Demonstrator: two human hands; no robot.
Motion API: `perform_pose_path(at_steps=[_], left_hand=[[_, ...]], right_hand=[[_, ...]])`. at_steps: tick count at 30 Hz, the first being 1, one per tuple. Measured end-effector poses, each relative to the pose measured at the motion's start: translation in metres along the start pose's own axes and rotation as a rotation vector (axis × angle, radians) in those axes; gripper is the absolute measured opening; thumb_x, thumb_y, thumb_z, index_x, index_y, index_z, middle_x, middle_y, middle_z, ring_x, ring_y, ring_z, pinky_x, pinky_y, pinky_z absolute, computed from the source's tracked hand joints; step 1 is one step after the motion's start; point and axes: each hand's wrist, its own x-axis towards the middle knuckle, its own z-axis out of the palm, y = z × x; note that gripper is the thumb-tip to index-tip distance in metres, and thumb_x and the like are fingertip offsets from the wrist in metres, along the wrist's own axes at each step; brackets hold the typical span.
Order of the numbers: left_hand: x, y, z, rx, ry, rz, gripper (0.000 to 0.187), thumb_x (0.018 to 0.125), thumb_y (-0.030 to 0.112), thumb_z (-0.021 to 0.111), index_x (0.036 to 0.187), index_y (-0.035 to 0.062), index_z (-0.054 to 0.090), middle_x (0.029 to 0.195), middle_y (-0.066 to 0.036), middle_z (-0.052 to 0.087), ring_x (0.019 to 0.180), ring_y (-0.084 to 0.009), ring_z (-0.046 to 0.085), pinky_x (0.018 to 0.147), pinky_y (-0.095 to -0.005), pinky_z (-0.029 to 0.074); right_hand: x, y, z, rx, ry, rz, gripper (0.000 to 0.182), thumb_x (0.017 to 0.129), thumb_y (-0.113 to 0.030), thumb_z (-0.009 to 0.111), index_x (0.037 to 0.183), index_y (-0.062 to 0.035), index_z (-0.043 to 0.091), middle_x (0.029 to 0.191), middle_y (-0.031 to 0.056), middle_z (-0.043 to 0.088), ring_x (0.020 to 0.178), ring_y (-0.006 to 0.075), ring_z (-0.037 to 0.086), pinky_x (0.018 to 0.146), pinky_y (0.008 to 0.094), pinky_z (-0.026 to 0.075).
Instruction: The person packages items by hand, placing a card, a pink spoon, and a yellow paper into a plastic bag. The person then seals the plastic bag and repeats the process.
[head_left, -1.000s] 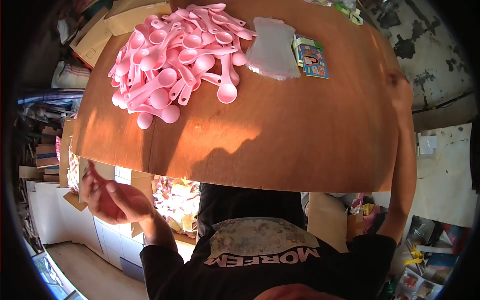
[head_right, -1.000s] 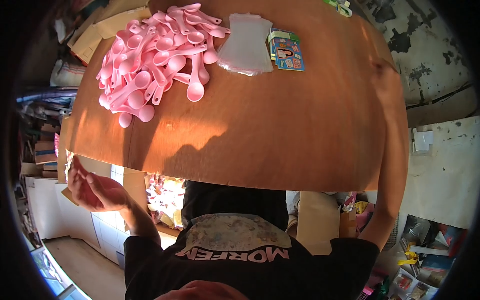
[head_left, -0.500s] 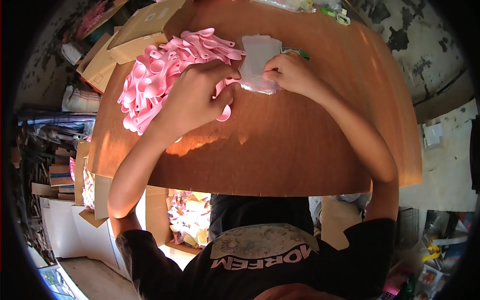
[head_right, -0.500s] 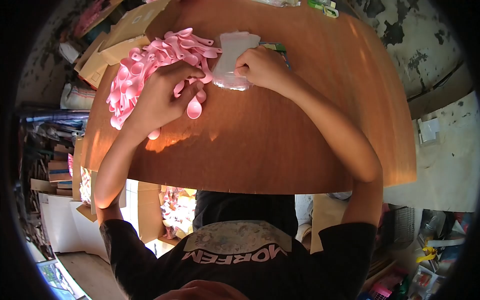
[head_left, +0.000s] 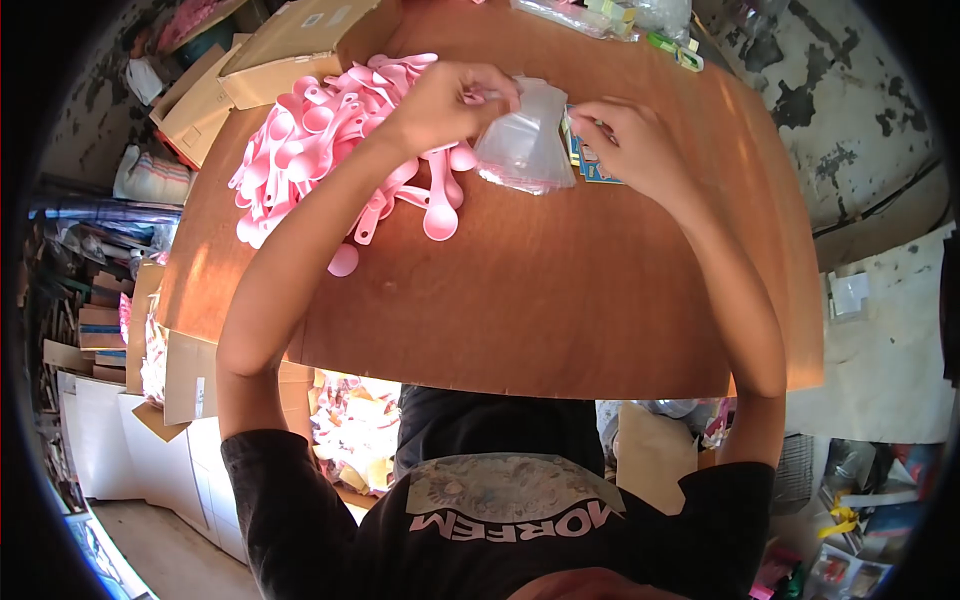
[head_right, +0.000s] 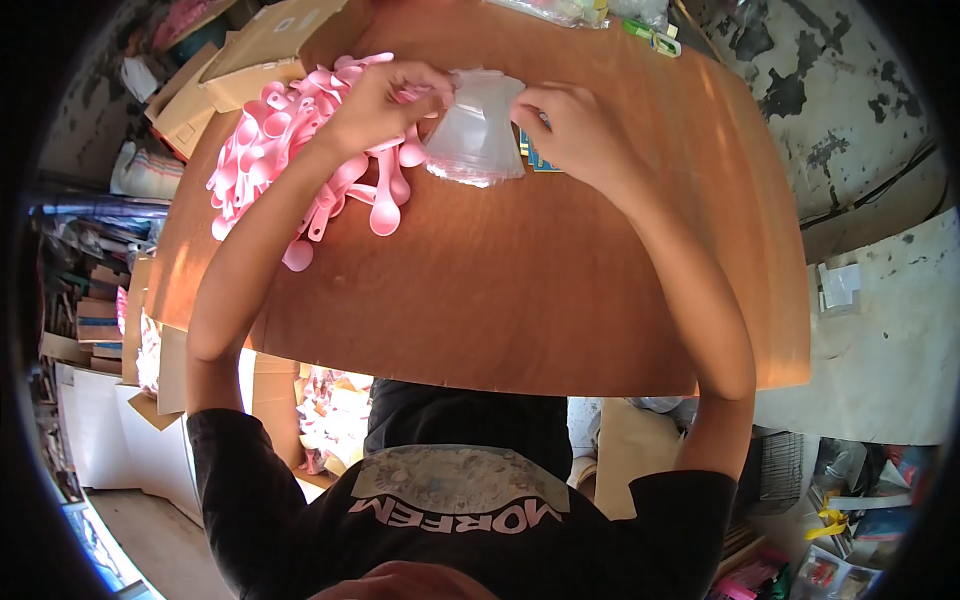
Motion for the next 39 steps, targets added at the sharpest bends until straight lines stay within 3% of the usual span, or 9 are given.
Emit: perform_pose_path(at_steps=[5,8,11,15,18,21,28,36,39], left_hand=[[-0.010,0.017,-0.012,-0.456,0.260,-0.183,0.015,0.088,0.005,0.061,0.102,-0.0008,0.060,0.089,-0.006,0.068,0.087,-0.0110,0.065,0.078,-0.0244,0.050],[-0.027,0.044,-0.009,-0.455,0.408,-0.190,0.018,0.087,0.005,0.063,0.105,-0.0004,0.059,0.091,-0.007,0.068,0.087,-0.0105,0.064,0.078,-0.0248,0.051],[-0.044,0.061,-0.006,-0.639,0.439,-0.236,0.030,0.088,0.007,0.063,0.114,-0.0047,0.054,0.092,-0.011,0.068,0.071,-0.0153,0.068,0.050,-0.0260,0.054],[-0.061,0.066,-0.001,-0.693,0.440,-0.359,0.028,0.088,0.005,0.061,0.115,-0.0024,0.056,0.094,-0.010,0.070,0.078,-0.0110,0.066,0.060,-0.0215,0.052],[-0.064,0.065,0.003,-0.608,0.447,-0.352,0.026,0.088,0.005,0.061,0.113,-0.0022,0.058,0.093,-0.009,0.070,0.081,-0.0082,0.064,0.064,-0.0188,0.050],[-0.065,0.062,0.007,-0.547,0.405,-0.334,0.024,0.087,0.005,0.063,0.109,-0.0037,0.060,0.090,-0.006,0.070,0.078,-0.0055,0.062,0.062,-0.0179,0.048],[-0.063,0.080,0.027,-0.495,0.146,-0.322,0.027,0.085,0.001,0.066,0.111,-0.0049,0.061,0.094,-0.007,0.069,0.081,-0.0073,0.062,0.070,-0.0212,0.050],[-0.075,0.087,0.024,-0.265,0.131,-0.209,0.013,0.085,0.004,0.066,0.095,-0.0062,0.066,0.080,-0.002,0.063,0.071,-0.0035,0.054,0.054,-0.0211,0.043],[-0.076,0.088,0.024,-0.289,0.072,-0.235,0.018,0.083,-0.003,0.061,0.100,-0.0047,0.066,0.090,-0.006,0.067,0.083,-0.0090,0.061,0.078,-0.0255,0.049]], right_hand=[[-0.035,0.039,0.003,-0.306,-0.108,-0.141,0.046,0.076,-0.013,0.072,0.117,-0.0009,0.056,0.115,0.0157,0.059,0.099,0.0314,0.059,0.086,0.0391,0.047],[-0.038,0.034,0.003,-0.221,-0.105,-0.080,0.036,0.078,-0.010,0.070,0.110,0.0004,0.061,0.112,0.0162,0.061,0.095,0.0315,0.061,0.083,0.0379,0.049],[-0.037,0.049,0.002,-0.062,-0.074,-0.181,0.024,0.080,-0.009,0.068,0.101,0.0019,0.064,0.102,0.0151,0.064,0.089,0.0308,0.063,0.078,0.0368,0.050],[-0.038,0.047,-0.002,0.008,-0.023,-0.134,0.016,0.080,-0.008,0.067,0.093,0.0017,0.066,0.092,0.0143,0.066,0.080,0.0314,0.063,0.071,0.0374,0.050],[-0.045,0.022,-0.009,-0.273,0.258,-0.174,0.015,0.078,-0.009,0.069,0.091,-0.0014,0.067,0.081,0.0117,0.064,0.069,0.0255,0.062,0.063,0.0349,0.050],[-0.054,0.001,-0.013,0.167,0.706,-0.121,0.014,0.088,-0.014,0.065,0.091,-0.0003,0.066,0.071,0.0004,0.059,0.059,0.0040,0.049,0.051,0.0191,0.039],[-0.059,-0.058,-0.033,0.673,0.600,-0.120,0.021,0.090,-0.018,0.065,0.096,0.0024,0.065,0.078,-0.0024,0.060,0.063,0.0018,0.048,0.054,0.0172,0.039],[-0.061,-0.048,-0.032,0.540,0.303,-0.100,0.020,0.089,-0.019,0.065,0.088,0.0009,0.067,0.070,-0.0021,0.059,0.060,0.0022,0.046,0.052,0.0193,0.036],[-0.061,-0.049,-0.028,0.480,0.328,-0.088,0.021,0.089,-0.020,0.065,0.089,0.0006,0.067,0.070,-0.0025,0.058,0.060,0.0026,0.046,0.052,0.0190,0.036]])
